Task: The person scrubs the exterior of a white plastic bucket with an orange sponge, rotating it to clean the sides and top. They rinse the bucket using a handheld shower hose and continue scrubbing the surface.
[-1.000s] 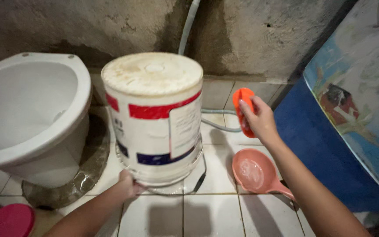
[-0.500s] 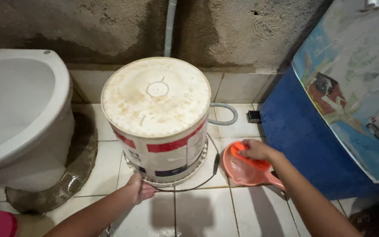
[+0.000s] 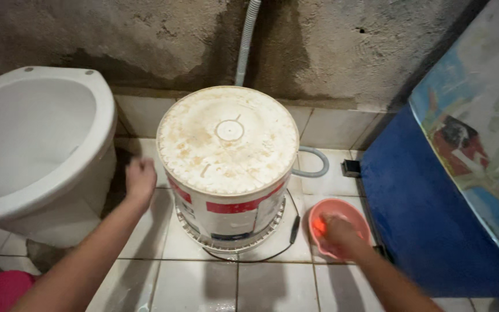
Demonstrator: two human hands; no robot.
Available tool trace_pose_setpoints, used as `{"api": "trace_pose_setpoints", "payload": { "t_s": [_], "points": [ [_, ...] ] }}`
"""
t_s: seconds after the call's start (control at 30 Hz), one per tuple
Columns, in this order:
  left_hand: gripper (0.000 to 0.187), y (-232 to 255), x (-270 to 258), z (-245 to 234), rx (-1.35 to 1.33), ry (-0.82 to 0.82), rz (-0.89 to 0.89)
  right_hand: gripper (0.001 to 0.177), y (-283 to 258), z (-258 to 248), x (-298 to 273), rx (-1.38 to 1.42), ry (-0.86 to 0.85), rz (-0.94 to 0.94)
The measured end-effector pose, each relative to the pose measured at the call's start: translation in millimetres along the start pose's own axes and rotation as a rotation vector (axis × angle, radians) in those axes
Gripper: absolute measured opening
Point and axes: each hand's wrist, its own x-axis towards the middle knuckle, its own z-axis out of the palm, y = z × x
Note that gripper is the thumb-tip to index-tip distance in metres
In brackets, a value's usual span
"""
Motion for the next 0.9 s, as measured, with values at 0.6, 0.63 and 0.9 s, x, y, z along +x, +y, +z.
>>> {"api": "trace_pose_setpoints", "payload": {
  "t_s": [0.6,0.63,0.9],
  "points": [
    [0.056,295.1,-127.4,-32.7,0.327,-0.512,0.902,0.095,-217.6,-271.3,-96.5,0.000,0.670,-0.477],
    [0.057,292.9,-126.8,-29.1,0.331,-0.512,0.902,0.094,-223.2,-273.2,-95.4,-0.013,0.702,-0.430],
    [0.062,287.9,-122.8,-18.7,0.372,-0.514,0.892,0.069,-236.7,-238.1,-125.0,-0.168,0.601,-0.279]
  ]
}}
